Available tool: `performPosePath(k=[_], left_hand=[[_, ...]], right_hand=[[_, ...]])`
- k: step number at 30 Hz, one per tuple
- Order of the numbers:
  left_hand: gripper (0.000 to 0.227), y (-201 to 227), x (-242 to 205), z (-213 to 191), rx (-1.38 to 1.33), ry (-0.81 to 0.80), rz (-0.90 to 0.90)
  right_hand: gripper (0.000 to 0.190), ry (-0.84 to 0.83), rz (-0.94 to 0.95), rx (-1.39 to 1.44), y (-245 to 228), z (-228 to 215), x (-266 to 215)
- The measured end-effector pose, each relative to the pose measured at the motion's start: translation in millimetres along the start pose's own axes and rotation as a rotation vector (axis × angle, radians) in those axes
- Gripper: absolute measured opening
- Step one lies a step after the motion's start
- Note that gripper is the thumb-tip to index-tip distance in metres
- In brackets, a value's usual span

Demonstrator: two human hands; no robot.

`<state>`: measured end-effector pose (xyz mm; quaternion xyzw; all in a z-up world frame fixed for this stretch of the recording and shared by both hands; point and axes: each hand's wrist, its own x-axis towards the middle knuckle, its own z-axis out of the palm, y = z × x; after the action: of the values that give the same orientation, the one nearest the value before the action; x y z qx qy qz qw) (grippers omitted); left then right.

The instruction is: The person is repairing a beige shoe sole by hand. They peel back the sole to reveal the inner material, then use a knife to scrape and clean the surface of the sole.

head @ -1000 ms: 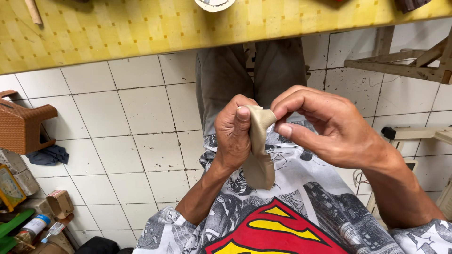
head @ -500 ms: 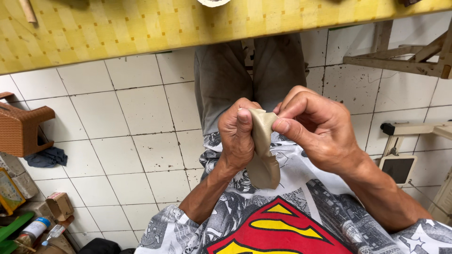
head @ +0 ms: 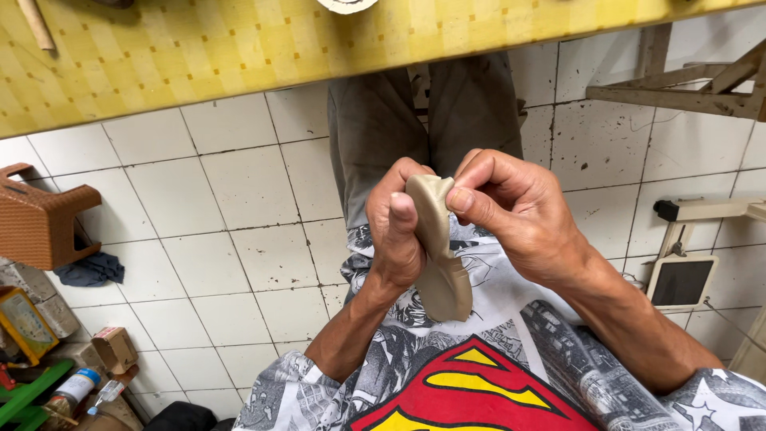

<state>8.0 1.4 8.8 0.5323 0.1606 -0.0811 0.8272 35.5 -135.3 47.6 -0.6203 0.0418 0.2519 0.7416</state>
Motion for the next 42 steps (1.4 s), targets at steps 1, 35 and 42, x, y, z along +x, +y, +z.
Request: performPosePath(k=[1, 35, 42], left_hand=[[0.066, 4.5, 0.9, 0.6, 0.003, 0.004, 0.001], [0.03, 15.7, 14.0, -7.9, -0.385, -0.098, -0.098], [0.03, 16.3, 11.7, -6.5, -0.328, -0.083, -0.089]], right_hand=[[0.015, -0.005, 0.001, 0.003, -2.8, 0.6, 1.0], [0.007, -0.103, -0.154, -0.132, 12.4, 9.5, 13.2], [0.009, 0.007, -0.233, -0.352, -1.5, 15.0, 10.4]])
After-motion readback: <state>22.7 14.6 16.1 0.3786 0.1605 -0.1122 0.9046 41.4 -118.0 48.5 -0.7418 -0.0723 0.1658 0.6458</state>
